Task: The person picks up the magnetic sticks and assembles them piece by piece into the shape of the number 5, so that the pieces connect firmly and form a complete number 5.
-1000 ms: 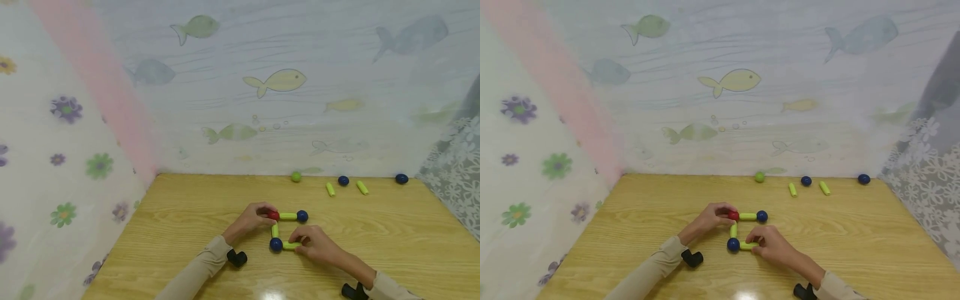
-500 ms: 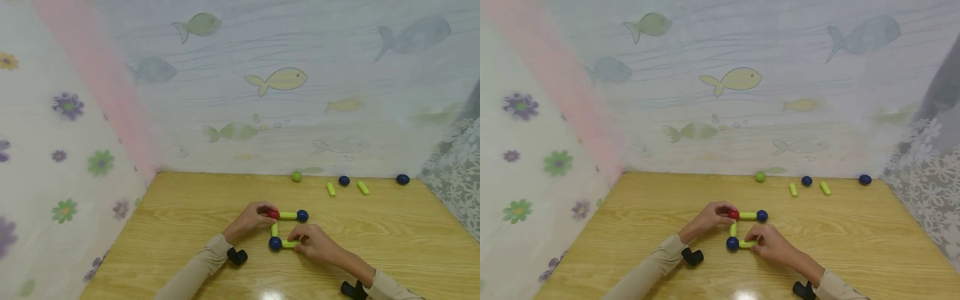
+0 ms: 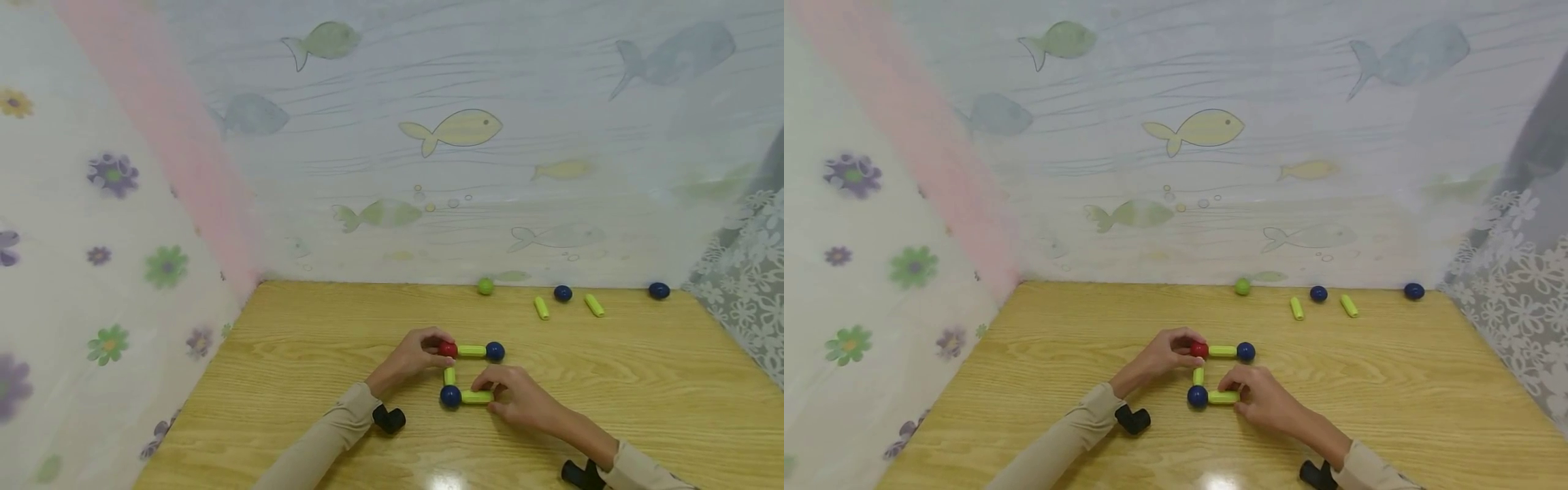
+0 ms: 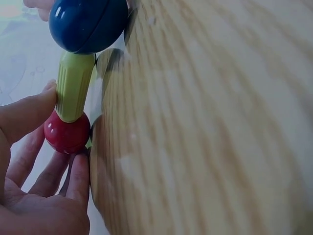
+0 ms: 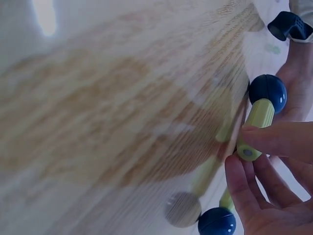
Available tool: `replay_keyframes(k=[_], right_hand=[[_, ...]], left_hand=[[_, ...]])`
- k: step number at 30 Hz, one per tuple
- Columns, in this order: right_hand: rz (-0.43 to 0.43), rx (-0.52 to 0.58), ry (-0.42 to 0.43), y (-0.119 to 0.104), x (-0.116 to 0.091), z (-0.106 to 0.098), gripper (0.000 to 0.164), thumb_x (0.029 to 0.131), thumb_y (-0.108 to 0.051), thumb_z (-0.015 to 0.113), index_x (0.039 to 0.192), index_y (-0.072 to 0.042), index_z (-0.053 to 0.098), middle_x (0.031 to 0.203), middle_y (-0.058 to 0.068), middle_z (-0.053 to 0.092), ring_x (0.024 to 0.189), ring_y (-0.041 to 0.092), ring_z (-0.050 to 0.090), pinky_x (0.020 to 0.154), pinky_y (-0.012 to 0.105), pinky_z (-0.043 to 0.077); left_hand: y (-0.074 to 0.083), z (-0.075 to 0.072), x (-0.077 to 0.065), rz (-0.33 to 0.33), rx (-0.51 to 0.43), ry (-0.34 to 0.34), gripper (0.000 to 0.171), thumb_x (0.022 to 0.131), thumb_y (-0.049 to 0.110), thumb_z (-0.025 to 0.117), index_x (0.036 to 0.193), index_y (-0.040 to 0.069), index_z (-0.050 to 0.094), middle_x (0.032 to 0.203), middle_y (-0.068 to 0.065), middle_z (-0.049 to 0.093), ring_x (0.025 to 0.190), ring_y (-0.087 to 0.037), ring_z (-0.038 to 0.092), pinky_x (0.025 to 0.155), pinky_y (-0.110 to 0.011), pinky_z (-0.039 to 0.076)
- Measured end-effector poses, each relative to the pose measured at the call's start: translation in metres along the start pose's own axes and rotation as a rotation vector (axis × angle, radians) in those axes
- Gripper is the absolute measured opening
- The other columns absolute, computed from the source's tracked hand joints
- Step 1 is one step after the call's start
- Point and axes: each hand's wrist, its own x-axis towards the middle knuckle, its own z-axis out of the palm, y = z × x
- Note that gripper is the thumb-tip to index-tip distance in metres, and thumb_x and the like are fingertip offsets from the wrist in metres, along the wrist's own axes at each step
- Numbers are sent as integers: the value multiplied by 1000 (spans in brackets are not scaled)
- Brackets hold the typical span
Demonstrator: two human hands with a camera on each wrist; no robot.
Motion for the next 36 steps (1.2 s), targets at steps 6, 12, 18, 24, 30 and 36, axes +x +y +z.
replay_keyframes(k=[6, 12, 18, 24, 30, 36], right_hand=[[9, 28, -5, 2, -2, 0, 36, 72, 15, 71, 102, -4, 64, 98, 9, 64, 83, 16, 62, 68, 31, 55], [-18, 33, -26, 5, -2, -3, 33, 75, 9, 72, 103, -6, 63, 98, 7, 63, 83, 14, 62, 68, 32, 55], [11, 13, -27, 7, 0, -13, 25, 80, 1, 71, 103, -6, 63, 97, 6, 64, 83, 17, 62, 69, 32, 54], [69, -3, 9, 12, 8, -31, 20, 83, -1, 70, 102, -3, 64, 98, 11, 64, 84, 24, 62, 67, 30, 54], [142, -42, 65, 25, 22, -53, 18, 86, -4, 69, 103, -2, 65, 98, 11, 64, 84, 22, 61, 67, 29, 53], [207, -69, 124, 44, 35, -71, 18, 89, -6, 65, 105, 1, 64, 99, 15, 63, 87, 23, 61, 69, 30, 52]], left_hand=[[-1, 0, -1, -7, -13, 2, 31, 81, 8, 76, 110, 4, 66, 106, -6, 64, 92, -16, 62, 78, -26, 51], [-2, -1, -1, -16, -17, 24, 29, 80, 7, 76, 108, 7, 67, 105, -3, 64, 92, -15, 62, 78, -27, 51], [-2, -2, -1, -17, -10, 15, 31, 82, 7, 75, 111, 5, 66, 107, -3, 63, 93, -15, 62, 79, -28, 52], [0, -3, -4, -28, 2, 17, 33, 81, 7, 75, 113, 5, 65, 109, -2, 62, 96, -15, 62, 80, -28, 51], [-1, -2, -2, -27, -6, 22, 33, 81, 7, 75, 113, 4, 65, 109, -3, 62, 97, -16, 62, 81, -28, 51], [-1, 1, -2, -11, -12, 13, 32, 81, 4, 75, 112, 3, 65, 110, -5, 62, 96, -17, 62, 81, -27, 51]])
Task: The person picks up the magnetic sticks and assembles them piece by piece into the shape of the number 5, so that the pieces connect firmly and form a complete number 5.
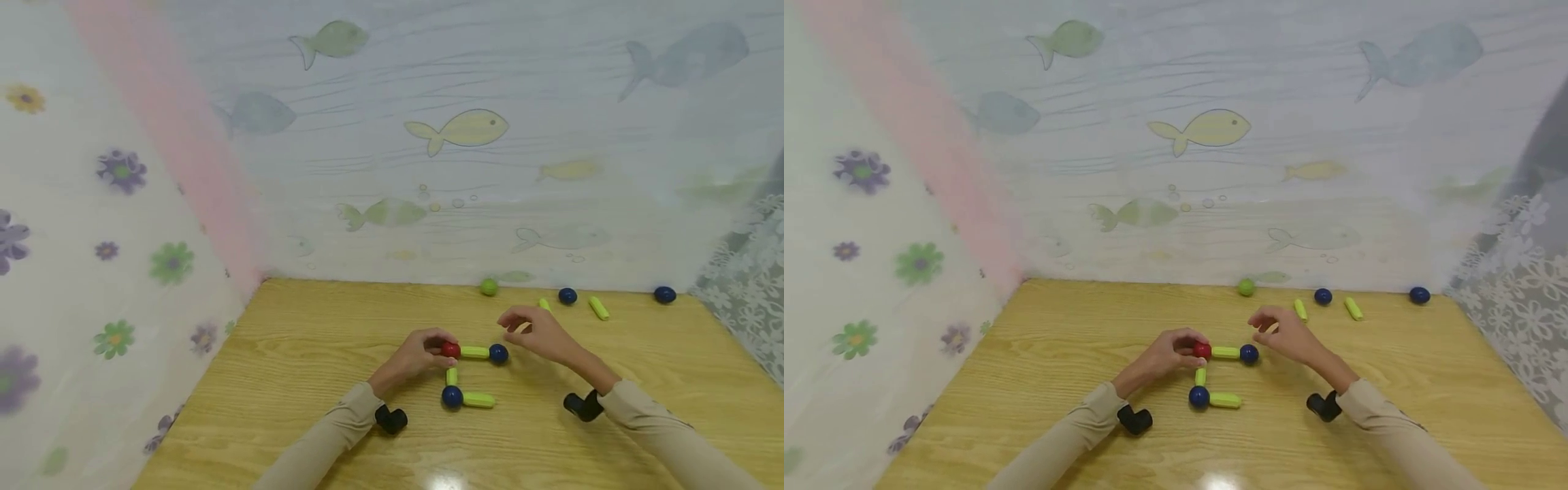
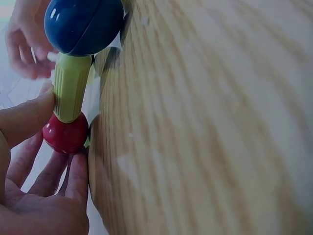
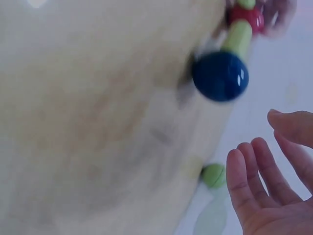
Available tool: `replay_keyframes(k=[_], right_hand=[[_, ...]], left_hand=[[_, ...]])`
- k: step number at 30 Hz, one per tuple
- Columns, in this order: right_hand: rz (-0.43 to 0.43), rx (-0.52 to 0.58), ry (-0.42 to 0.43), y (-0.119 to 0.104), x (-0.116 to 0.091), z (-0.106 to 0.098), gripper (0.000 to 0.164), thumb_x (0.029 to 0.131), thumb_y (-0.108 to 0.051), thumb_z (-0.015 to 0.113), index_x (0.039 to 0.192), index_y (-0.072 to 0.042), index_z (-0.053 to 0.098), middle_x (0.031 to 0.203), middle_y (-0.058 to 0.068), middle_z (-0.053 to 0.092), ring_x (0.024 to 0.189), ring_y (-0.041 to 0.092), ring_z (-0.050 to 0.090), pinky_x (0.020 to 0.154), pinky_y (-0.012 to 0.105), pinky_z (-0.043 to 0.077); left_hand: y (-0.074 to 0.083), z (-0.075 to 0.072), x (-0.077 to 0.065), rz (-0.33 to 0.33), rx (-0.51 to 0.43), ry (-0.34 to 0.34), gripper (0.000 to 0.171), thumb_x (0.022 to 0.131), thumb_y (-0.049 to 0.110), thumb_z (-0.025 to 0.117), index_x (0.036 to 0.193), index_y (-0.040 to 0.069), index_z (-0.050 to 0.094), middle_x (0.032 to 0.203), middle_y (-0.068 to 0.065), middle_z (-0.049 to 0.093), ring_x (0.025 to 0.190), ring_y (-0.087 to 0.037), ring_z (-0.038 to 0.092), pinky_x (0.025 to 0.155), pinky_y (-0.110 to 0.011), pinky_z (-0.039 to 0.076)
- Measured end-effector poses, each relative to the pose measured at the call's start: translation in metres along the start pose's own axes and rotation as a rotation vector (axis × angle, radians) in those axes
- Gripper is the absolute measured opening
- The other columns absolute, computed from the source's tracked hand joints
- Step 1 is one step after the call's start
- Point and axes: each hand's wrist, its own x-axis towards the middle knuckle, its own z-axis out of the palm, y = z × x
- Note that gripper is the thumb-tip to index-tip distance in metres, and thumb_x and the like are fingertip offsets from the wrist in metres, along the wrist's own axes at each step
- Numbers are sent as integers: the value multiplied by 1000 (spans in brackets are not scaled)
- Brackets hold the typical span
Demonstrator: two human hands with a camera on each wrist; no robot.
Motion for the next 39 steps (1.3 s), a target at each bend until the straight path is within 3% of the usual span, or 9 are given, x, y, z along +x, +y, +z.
replay_keyframes(k=[8, 15, 25, 31, 39], right_hand=[[93, 17, 57, 24, 35, -8, 30, 89, -5, 63, 115, 8, 59, 111, 27, 59, 96, 37, 59, 74, 43, 52], [173, 9, 118, 42, 62, -3, 34, 88, -1, 63, 119, 9, 57, 117, 30, 55, 103, 44, 55, 81, 51, 49], [131, 52, 199, 60, 79, 4, 32, 85, 5, 64, 116, 12, 58, 112, 31, 56, 97, 44, 57, 82, 51, 49], [119, 48, 231, 61, 84, 7, 26, 85, 1, 68, 108, 11, 61, 106, 29, 59, 95, 44, 58, 82, 51, 49], [109, 12, 263, 61, 87, 12, 28, 84, 1, 69, 109, 11, 61, 101, 29, 59, 91, 42, 59, 79, 50, 49]], left_hand=[[1, 2, -1, -11, -1, 5, 31, 80, 4, 75, 110, 6, 66, 107, -2, 63, 94, -15, 63, 81, -27, 51], [1, 3, 0, -11, -17, 2, 31, 80, 4, 75, 110, 6, 66, 107, -2, 62, 94, -15, 62, 81, -27, 51], [4, 4, 0, 12, 6, -8, 31, 81, 6, 75, 110, 6, 66, 107, -2, 62, 95, -13, 62, 82, -25, 51], [4, 2, 0, 4, -3, 12, 32, 80, 4, 75, 110, 4, 66, 106, -2, 62, 95, -14, 62, 82, -25, 51], [4, 0, -2, 7, 26, 9, 32, 80, 5, 75, 110, 5, 66, 106, -2, 63, 95, -13, 61, 82, -24, 50]])
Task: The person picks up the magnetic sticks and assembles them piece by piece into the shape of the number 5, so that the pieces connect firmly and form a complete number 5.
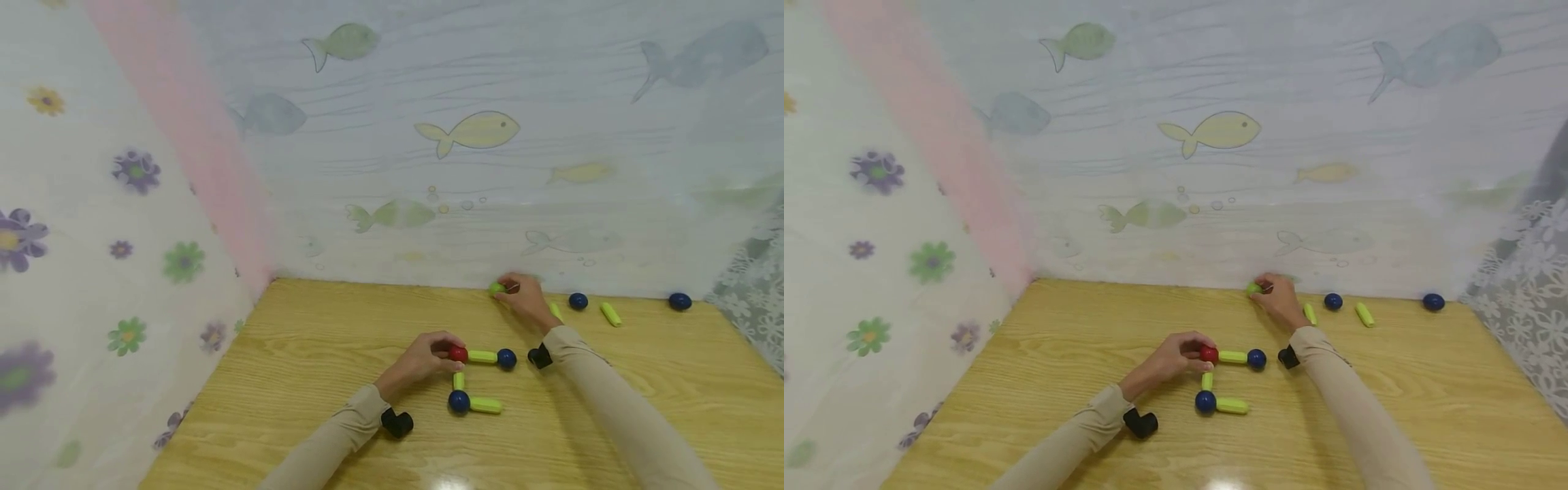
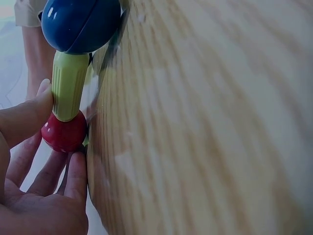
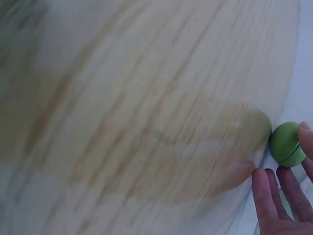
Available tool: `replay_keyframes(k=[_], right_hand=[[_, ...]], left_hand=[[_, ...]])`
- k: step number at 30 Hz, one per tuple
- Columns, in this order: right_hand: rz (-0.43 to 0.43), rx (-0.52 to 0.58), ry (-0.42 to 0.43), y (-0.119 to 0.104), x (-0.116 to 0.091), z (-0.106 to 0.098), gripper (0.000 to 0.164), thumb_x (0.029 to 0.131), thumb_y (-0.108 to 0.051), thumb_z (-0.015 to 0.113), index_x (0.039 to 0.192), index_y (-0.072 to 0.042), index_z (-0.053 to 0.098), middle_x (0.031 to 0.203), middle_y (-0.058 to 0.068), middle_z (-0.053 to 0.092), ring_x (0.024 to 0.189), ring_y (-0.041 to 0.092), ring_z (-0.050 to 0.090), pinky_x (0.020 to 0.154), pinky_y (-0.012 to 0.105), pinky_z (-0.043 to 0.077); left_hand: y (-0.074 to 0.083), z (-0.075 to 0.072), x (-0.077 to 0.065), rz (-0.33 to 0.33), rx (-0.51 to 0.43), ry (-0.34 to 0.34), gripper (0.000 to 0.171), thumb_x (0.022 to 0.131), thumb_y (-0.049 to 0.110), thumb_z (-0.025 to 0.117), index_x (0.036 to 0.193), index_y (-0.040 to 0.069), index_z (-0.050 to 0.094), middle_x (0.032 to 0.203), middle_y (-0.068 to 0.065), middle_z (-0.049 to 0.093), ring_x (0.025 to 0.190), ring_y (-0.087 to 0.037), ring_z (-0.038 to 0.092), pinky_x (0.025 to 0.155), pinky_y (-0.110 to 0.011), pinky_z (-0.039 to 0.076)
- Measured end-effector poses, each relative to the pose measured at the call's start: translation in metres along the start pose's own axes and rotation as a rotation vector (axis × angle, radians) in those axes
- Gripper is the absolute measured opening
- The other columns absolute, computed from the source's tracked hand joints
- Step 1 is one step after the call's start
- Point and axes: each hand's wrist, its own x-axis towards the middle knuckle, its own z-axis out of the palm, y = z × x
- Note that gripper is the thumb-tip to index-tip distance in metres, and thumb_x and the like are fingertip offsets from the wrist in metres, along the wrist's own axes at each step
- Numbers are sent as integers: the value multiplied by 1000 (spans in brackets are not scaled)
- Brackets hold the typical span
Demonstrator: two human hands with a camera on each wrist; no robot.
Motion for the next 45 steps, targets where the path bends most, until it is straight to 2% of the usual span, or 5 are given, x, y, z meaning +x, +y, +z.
replay_keyframes(k=[12, 21, 28, 36, 45], right_hand=[[41, 17, 37, -1, 0, 4, 25, 83, -2, 71, 102, 10, 61, 98, 28, 62, 89, 40, 61, 80, 49, 50], [88, 6, 49, -1, 0, 5, 28, 83, -5, 71, 105, 11, 62, 97, 28, 61, 90, 39, 59, 79, 48, 49], [117, 6, 65, -3, -2, 3, 27, 79, -5, 74, 100, 9, 64, 96, 26, 62, 89, 36, 59, 74, 40, 51], [116, 40, -27, -3, -20, -7, 30, 83, -7, 71, 105, 10, 60, 107, 27, 57, 96, 41, 57, 82, 48, 49], [153, 99, -121, -1, -47, -29, 32, 85, -12, 71, 109, 6, 59, 113, 24, 57, 102, 40, 57, 77, 41, 52]], left_hand=[[-2, 1, -1, -1, -4, 8, 31, 80, 5, 76, 110, 6, 66, 106, -2, 62, 95, -13, 61, 82, -25, 51], [-3, 3, 0, 3, -12, 7, 31, 80, 5, 76, 110, 6, 66, 106, -2, 62, 95, -13, 61, 83, -25, 50], [-1, 4, 0, 16, -3, 3, 31, 81, 5, 75, 110, 6, 66, 106, -2, 63, 95, -14, 61, 82, -25, 51], [0, 4, -1, -3, -3, 7, 32, 80, 5, 76, 110, 6, 66, 106, -1, 63, 95, -12, 61, 83, -24, 50], [-2, 1, 0, -8, 14, 4, 31, 82, 8, 75, 112, 7, 66, 107, -1, 63, 95, -14, 63, 80, -26, 51]])
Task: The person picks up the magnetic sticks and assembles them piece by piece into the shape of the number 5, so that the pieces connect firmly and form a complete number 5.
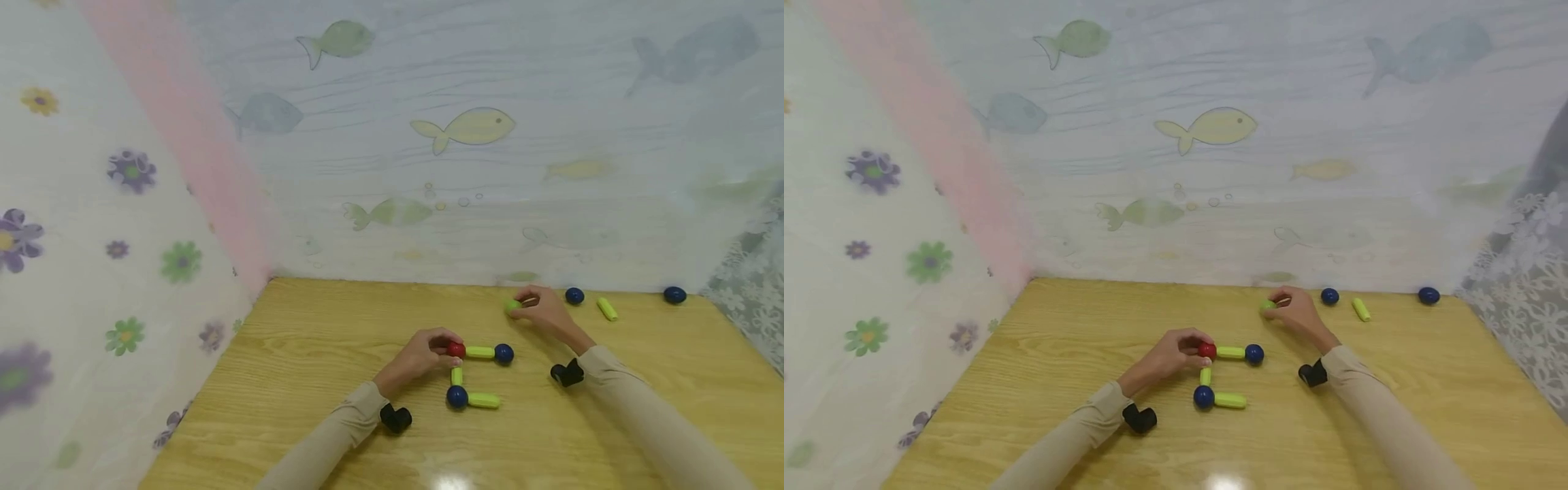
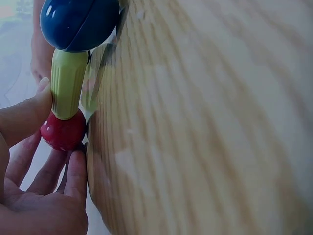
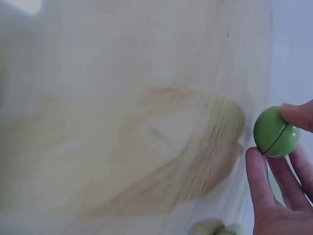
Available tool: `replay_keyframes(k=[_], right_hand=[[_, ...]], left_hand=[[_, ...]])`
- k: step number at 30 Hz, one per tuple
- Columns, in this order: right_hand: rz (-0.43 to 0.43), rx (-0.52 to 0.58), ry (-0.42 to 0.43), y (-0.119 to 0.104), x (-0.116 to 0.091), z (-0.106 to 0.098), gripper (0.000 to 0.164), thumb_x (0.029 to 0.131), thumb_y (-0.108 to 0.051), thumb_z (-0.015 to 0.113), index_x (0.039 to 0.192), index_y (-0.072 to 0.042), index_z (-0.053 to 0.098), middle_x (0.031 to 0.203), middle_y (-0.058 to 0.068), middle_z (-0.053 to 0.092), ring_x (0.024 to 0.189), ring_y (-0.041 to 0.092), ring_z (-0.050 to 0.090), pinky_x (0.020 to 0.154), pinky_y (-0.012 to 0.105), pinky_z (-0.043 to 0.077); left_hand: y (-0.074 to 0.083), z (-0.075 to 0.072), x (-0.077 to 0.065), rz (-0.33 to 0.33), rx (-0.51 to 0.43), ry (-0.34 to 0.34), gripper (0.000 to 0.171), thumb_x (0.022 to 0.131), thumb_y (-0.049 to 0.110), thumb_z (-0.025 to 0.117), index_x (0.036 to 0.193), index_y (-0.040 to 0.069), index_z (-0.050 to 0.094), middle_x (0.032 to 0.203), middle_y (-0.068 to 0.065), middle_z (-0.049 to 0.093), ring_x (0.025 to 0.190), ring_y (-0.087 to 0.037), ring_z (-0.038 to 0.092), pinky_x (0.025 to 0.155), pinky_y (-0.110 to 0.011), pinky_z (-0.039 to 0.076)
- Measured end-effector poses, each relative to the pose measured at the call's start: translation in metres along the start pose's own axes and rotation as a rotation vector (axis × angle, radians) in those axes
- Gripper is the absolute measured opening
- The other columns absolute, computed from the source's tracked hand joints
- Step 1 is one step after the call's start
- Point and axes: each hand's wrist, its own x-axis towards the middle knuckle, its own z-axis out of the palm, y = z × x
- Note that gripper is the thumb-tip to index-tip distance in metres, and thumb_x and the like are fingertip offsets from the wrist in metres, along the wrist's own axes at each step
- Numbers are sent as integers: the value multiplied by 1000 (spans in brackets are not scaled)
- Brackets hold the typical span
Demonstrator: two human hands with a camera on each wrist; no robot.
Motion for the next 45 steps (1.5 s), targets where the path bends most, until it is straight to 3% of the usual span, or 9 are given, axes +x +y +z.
replay_keyframes(k=[10, 18, 26, 34, 45], right_hand=[[15, 77, -72, -6, -47, -13, 34, 85, -13, 71, 111, 6, 59, 114, 23, 57, 103, 37, 59, 79, 31, 52], [15, 134, -112, -12, -81, -5, 33, 83, -10, 73, 109, 6, 60, 110, 21, 59, 100, 32, 61, 76, 26, 52], [-56, 199, -204, -28, -111, 2, 31, 83, -6, 72, 108, 7, 59, 109, 22, 58, 98, 25, 61, 76, 27, 53], [-142, 187, -286, -34, -124, 16, 31, 82, -6, 73, 107, 7, 60, 105, 20, 60, 94, 10, 61, 74, 28, 54], [-175, 131, -311, -44, -129, 34, 29, 82, -7, 73, 107, 0, 62, 105, 12, 61, 93, 14, 59, 72, 29, 53]], left_hand=[[2, 0, 2, 10, 22, -10, 32, 83, 11, 74, 113, 7, 65, 110, -3, 62, 97, -18, 62, 81, -27, 51], [0, 0, -1, 8, 5, -9, 32, 84, 8, 73, 114, 5, 64, 111, -6, 62, 100, -21, 61, 81, -28, 50], [1, -1, -1, 8, 7, -15, 33, 83, 10, 73, 115, 6, 64, 112, -5, 61, 100, -20, 61, 81, -28, 51], [1, -2, 1, 0, 20, -8, 33, 83, 10, 74, 114, 6, 65, 110, -2, 62, 97, -16, 62, 81, -27, 51], [1, -1, 1, -4, 16, -9, 32, 83, 10, 74, 113, 7, 65, 111, -3, 62, 98, -17, 62, 82, -28, 51]])
